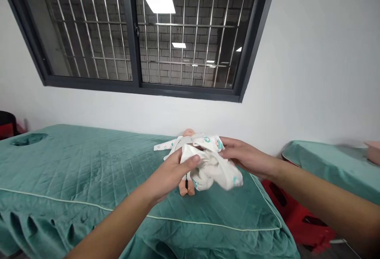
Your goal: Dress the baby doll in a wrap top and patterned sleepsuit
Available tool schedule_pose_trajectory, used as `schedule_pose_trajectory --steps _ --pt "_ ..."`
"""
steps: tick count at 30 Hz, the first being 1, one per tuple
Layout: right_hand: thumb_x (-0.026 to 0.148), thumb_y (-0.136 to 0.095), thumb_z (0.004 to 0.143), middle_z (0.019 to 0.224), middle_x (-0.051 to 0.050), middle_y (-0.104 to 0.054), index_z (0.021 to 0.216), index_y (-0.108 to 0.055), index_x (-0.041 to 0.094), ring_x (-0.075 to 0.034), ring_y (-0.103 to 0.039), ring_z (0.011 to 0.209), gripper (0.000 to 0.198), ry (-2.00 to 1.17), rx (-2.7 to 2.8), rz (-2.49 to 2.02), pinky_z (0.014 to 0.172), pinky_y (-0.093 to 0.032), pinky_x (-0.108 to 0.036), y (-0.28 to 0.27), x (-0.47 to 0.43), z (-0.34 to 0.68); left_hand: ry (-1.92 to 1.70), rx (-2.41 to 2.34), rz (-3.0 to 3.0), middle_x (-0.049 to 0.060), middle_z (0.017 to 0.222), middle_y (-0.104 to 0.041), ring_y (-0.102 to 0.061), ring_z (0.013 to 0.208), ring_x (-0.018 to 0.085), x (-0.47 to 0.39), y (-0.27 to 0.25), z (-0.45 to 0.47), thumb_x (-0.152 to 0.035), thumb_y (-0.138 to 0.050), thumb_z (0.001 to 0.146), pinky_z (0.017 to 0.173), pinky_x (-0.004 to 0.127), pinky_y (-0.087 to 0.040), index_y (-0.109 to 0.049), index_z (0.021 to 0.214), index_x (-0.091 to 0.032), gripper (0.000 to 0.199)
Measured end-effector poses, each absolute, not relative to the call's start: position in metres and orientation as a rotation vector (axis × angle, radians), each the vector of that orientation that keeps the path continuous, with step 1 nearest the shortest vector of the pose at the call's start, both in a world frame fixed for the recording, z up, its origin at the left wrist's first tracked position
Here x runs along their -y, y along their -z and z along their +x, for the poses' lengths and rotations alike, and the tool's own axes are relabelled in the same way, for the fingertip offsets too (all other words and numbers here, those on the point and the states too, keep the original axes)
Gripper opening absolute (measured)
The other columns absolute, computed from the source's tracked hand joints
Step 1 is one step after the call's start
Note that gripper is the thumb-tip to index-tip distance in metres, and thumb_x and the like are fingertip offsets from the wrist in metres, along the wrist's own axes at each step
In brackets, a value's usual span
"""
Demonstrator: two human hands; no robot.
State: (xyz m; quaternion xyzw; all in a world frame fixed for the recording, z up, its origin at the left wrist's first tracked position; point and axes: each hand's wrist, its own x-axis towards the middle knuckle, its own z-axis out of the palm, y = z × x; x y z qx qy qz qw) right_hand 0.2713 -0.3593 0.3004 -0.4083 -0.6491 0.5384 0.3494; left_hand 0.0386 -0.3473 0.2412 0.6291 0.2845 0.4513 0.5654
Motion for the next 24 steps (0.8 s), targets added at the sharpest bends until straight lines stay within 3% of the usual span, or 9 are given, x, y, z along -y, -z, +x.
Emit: schedule_pose_trajectory --steps 2,4,8,13,19,24 --pt "0.022 -0.066 0.083 0.107 -0.005 -0.072 0.124 -0.066 0.020 -0.019 -0.065 0.091 0.041 -1.346 1.754 -1.109 0.079 -0.051 -0.031 -0.297 0.363 0.275 -0.919 -0.667 1.516 0.005 0.068 -0.069 -0.061 0.047 0.019 0.346 -0.247 0.048 -0.057 -0.065 0.084 0.053 0.033 -0.052 -0.068 0.110 -0.017 0.047" --pt "0.022 -0.065 0.083 0.111 -0.004 -0.071 0.125 -0.066 0.021 -0.020 -0.065 0.097 0.041 -1.298 1.835 -1.111 0.086 -0.051 -0.034 -0.294 0.369 0.279 -0.895 -0.676 1.535 0.005 0.068 -0.069 -0.062 0.049 0.020 0.342 -0.252 0.054 -0.056 -0.065 0.084 0.052 0.032 -0.050 -0.070 0.103 -0.018 0.043" --pt "0.026 -0.068 0.084 0.127 -0.004 -0.066 0.133 -0.061 0.026 -0.023 -0.058 0.120 0.049 -1.242 1.924 -1.087 0.105 -0.045 -0.041 -0.288 0.378 0.282 -0.967 -0.629 1.579 0.008 0.086 -0.072 -0.068 0.075 0.023 0.328 -0.261 0.058 -0.053 -0.069 0.082 0.063 0.031 -0.053 -0.074 0.095 -0.017 0.038" --pt "0.035 -0.068 0.088 0.129 -0.008 -0.065 0.137 -0.057 0.026 -0.023 -0.062 0.116 0.051 -1.349 1.759 -1.019 0.094 -0.052 -0.038 -0.279 0.373 0.283 -0.942 -0.560 1.611 0.009 0.114 -0.068 -0.065 0.101 0.024 0.320 -0.266 0.063 -0.051 -0.063 0.089 0.084 0.033 -0.053 -0.073 0.103 -0.020 0.036" --pt "0.018 -0.068 0.083 0.131 -0.005 -0.064 0.136 -0.056 0.027 -0.023 -0.060 0.118 0.055 -1.255 1.717 -0.922 0.100 -0.047 -0.038 -0.262 0.352 0.287 -0.988 -0.449 1.391 0.010 0.110 -0.069 -0.066 0.094 0.024 0.313 -0.260 0.066 -0.053 -0.065 0.087 0.081 0.036 -0.054 -0.065 0.106 -0.020 0.038" --pt "0.017 -0.065 0.081 0.122 -0.006 -0.067 0.136 -0.055 0.023 -0.024 -0.061 0.109 0.056 -1.181 1.854 -0.965 0.095 -0.048 -0.041 -0.249 0.335 0.279 -1.052 -0.431 1.329 0.009 0.118 -0.070 -0.066 0.106 0.024 0.305 -0.257 0.070 -0.027 -0.078 0.078 0.091 0.037 -0.052 -0.058 0.125 -0.023 0.051"
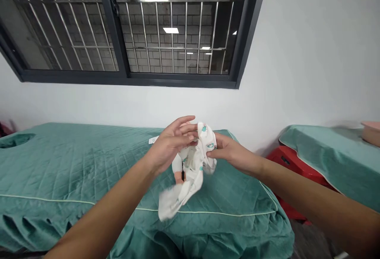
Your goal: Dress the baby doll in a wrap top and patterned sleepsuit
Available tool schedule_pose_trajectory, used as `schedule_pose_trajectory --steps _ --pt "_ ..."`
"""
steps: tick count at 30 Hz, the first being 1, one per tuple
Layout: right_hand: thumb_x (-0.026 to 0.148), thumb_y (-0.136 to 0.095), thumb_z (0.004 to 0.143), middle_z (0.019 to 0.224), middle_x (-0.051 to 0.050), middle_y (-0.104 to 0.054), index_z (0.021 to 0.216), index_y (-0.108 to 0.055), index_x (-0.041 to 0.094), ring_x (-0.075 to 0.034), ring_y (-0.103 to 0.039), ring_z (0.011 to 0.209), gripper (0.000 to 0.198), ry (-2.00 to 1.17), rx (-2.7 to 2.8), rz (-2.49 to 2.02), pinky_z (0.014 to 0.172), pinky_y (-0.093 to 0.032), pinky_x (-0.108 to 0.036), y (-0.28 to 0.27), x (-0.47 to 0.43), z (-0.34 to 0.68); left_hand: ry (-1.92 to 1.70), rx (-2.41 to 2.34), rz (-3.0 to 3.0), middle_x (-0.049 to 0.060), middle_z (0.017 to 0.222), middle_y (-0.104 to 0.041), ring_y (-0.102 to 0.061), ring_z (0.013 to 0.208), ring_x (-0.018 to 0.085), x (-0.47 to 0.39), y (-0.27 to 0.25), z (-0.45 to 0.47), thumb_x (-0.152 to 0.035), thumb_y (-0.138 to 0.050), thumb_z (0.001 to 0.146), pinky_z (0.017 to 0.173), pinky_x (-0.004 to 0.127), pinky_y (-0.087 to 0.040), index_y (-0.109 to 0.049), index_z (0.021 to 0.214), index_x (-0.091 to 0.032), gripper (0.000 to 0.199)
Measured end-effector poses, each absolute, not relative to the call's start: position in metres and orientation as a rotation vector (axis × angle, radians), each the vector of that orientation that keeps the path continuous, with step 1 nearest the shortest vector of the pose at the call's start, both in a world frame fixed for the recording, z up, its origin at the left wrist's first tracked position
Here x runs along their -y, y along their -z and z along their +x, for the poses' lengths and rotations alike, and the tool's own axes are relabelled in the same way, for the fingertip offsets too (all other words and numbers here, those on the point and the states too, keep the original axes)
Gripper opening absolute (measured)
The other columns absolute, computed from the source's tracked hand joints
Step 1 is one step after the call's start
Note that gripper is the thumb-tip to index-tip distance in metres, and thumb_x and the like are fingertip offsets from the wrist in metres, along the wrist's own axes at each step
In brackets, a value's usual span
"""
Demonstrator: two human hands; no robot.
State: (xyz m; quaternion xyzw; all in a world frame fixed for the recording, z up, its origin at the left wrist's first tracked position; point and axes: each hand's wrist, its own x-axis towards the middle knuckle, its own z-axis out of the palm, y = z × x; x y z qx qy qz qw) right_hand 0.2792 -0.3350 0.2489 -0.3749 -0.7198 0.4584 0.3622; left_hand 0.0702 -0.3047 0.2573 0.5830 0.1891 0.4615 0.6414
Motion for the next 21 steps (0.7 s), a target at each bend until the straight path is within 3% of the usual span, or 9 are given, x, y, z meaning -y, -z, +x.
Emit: schedule_pose_trajectory --steps 4,6,8,10,12,16,21 --pt "0.018 -0.061 0.083 0.129 -0.006 -0.062 0.140 -0.050 0.026 -0.023 -0.061 0.105 0.058 -0.904 2.068 -1.025 0.090 -0.050 -0.038 -0.241 0.327 0.267 -1.068 -0.561 1.417 0.007 0.107 -0.071 -0.067 0.095 0.021 0.301 -0.260 0.078 -0.026 -0.076 0.078 0.082 0.033 -0.052 -0.062 0.120 -0.021 0.044" --pt "0.023 -0.063 0.084 0.125 -0.006 -0.064 0.129 -0.060 0.025 -0.024 -0.061 0.104 0.045 -0.782 2.217 -1.098 0.088 -0.050 -0.038 -0.246 0.320 0.268 -1.055 -0.618 1.528 0.007 0.103 -0.071 -0.067 0.088 0.019 0.295 -0.265 0.076 -0.023 -0.074 0.078 0.077 0.031 -0.052 -0.066 0.113 -0.019 0.036" --pt "0.034 -0.068 0.083 0.109 -0.005 -0.070 0.107 -0.071 0.023 -0.025 -0.063 0.095 0.026 -0.669 2.333 -1.220 0.086 -0.049 -0.039 -0.260 0.309 0.273 -0.995 -0.590 1.683 0.007 0.102 -0.070 -0.066 0.089 0.019 0.284 -0.272 0.070 -0.020 -0.071 0.079 0.076 0.030 -0.051 -0.070 0.109 -0.019 0.031" --pt "0.045 -0.072 0.081 0.094 -0.005 -0.072 0.091 -0.073 0.021 -0.023 -0.064 0.086 0.026 -0.548 2.319 -1.328 0.083 -0.049 -0.038 -0.281 0.298 0.278 -0.947 -0.507 1.807 0.007 0.101 -0.070 -0.066 0.092 0.020 0.273 -0.282 0.060 -0.017 -0.069 0.079 0.078 0.030 -0.051 -0.072 0.107 -0.019 0.029" --pt "0.049 -0.073 0.080 0.099 -0.005 -0.071 0.095 -0.072 0.021 -0.023 -0.064 0.092 0.032 -0.472 2.183 -1.275 0.084 -0.049 -0.038 -0.302 0.290 0.279 -0.930 -0.435 1.858 0.006 0.098 -0.071 -0.066 0.091 0.020 0.265 -0.292 0.051 -0.013 -0.068 0.077 0.078 0.032 -0.052 -0.072 0.106 -0.018 0.029" --pt "0.048 -0.076 0.078 0.112 -0.006 -0.069 0.109 -0.067 0.020 -0.023 -0.063 0.102 0.043 -0.642 2.124 -1.009 0.087 -0.051 -0.038 -0.323 0.288 0.261 -1.015 -0.381 1.869 0.007 0.092 -0.071 -0.068 0.087 0.023 0.263 -0.311 0.042 -0.008 -0.070 0.072 0.077 0.035 -0.054 -0.074 0.097 -0.015 0.026" --pt "0.047 -0.079 0.076 0.093 -0.004 -0.069 0.102 -0.070 0.016 -0.019 -0.065 0.085 0.042 -1.069 2.134 -0.975 0.075 -0.052 -0.033 -0.322 0.299 0.242 -1.051 -0.500 1.835 0.006 0.082 -0.070 -0.069 0.079 0.023 0.275 -0.323 0.029 -0.002 -0.068 0.065 0.067 0.033 -0.056 -0.075 0.089 -0.013 0.027"
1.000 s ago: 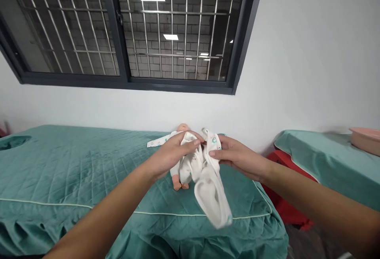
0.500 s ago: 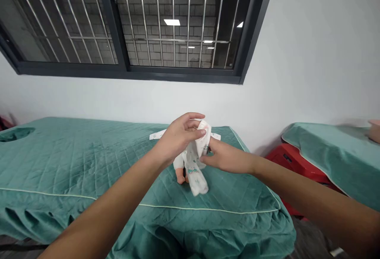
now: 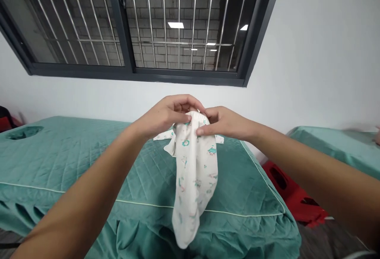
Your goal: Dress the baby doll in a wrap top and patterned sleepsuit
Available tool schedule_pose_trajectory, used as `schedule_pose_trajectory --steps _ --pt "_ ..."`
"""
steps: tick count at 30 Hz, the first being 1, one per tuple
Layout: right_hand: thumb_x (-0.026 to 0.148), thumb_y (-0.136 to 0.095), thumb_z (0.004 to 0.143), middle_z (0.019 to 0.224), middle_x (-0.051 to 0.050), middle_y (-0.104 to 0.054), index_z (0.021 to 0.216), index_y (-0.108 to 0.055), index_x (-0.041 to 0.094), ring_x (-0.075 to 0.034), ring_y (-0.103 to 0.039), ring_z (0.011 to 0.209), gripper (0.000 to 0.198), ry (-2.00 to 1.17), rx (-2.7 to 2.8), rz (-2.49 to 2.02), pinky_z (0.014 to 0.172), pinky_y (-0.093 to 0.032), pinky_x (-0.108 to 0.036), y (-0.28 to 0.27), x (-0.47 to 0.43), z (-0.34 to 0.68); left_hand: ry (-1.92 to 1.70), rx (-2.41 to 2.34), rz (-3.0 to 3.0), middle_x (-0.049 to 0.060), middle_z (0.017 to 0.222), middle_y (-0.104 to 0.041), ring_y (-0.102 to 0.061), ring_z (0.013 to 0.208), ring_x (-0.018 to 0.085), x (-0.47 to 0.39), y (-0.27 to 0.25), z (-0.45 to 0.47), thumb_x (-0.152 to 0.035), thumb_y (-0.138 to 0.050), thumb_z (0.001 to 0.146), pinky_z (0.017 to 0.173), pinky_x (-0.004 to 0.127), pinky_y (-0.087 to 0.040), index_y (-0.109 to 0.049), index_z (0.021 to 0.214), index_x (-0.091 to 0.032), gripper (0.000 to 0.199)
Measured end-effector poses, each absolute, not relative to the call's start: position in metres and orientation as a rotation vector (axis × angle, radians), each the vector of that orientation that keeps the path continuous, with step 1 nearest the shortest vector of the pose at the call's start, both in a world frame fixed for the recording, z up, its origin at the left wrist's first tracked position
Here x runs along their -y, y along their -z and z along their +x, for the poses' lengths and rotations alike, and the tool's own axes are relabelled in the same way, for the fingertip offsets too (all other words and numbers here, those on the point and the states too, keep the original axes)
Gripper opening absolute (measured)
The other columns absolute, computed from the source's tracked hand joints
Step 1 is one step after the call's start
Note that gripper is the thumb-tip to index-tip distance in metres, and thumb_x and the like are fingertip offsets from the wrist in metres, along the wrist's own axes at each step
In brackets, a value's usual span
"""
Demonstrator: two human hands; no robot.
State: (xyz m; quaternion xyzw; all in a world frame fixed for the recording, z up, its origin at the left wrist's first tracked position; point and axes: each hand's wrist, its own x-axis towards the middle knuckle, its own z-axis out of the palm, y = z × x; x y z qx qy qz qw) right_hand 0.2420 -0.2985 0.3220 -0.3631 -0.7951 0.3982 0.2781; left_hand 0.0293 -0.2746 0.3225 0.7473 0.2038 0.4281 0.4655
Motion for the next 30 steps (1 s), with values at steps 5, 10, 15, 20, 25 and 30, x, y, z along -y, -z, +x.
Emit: schedule_pose_trajectory --steps 5,10,15,20,25,30 --pt "0.049 -0.077 0.078 0.062 0.004 -0.050 0.066 -0.060 0.016 -0.009 -0.048 0.060 0.039 -1.029 2.217 -0.993 0.055 -0.036 -0.022 -0.334 0.303 0.254 -0.969 -0.713 1.915 0.003 0.070 -0.063 -0.064 0.066 0.017 0.280 -0.331 0.003 -0.008 -0.071 0.068 0.054 0.021 -0.046 -0.076 0.089 -0.012 0.022" --pt "0.055 -0.070 0.084 0.061 0.006 -0.043 0.065 -0.052 0.018 -0.008 -0.039 0.056 0.045 -0.873 2.085 -0.950 0.052 -0.029 -0.022 -0.329 0.297 0.248 -0.854 -0.792 2.104 0.003 0.079 -0.068 -0.063 0.072 0.016 0.280 -0.331 0.003 -0.032 -0.072 0.078 0.061 0.022 -0.047 -0.074 0.091 -0.015 0.021" --pt "0.058 -0.066 0.085 0.065 0.004 -0.048 0.067 -0.052 0.018 -0.009 -0.042 0.061 0.046 -0.785 1.971 -0.873 0.055 -0.034 -0.022 -0.307 0.287 0.232 -0.734 -0.725 2.138 0.007 0.096 -0.073 -0.067 0.087 0.022 0.272 -0.296 0.037 -0.043 -0.072 0.077 0.072 0.030 -0.051 -0.071 0.101 -0.017 0.035" --pt "0.053 -0.071 0.082 0.062 0.005 -0.049 0.067 -0.052 0.019 -0.008 -0.044 0.056 0.042 -0.899 1.856 -1.054 0.051 -0.034 -0.022 -0.273 0.279 0.253 -0.792 -0.593 1.764 0.009 0.095 -0.071 -0.066 0.087 0.022 0.240 -0.238 0.050 -0.050 -0.073 0.078 0.076 0.031 -0.050 -0.070 0.096 -0.016 0.038" --pt "0.045 -0.085 0.068 0.083 -0.003 -0.072 0.089 -0.070 0.018 -0.016 -0.065 0.071 0.038 -1.184 1.909 -1.292 0.059 -0.048 -0.025 -0.221 0.269 0.266 -0.997 -0.556 1.344 0.002 0.080 -0.066 -0.062 0.073 0.016 0.213 -0.195 0.054 -0.057 -0.075 0.076 0.067 0.027 -0.048 -0.065 0.095 -0.015 0.046" --pt "0.058 -0.068 0.081 0.082 -0.007 -0.076 0.081 -0.074 0.016 -0.020 -0.069 0.069 0.043 -1.341 1.656 -1.275 0.063 -0.053 -0.029 -0.183 0.253 0.252 -0.863 -0.531 1.298 0.007 0.089 -0.072 -0.066 0.084 0.020 0.211 -0.164 0.055 -0.064 -0.064 0.083 0.078 0.031 -0.052 -0.070 0.101 -0.015 0.053"
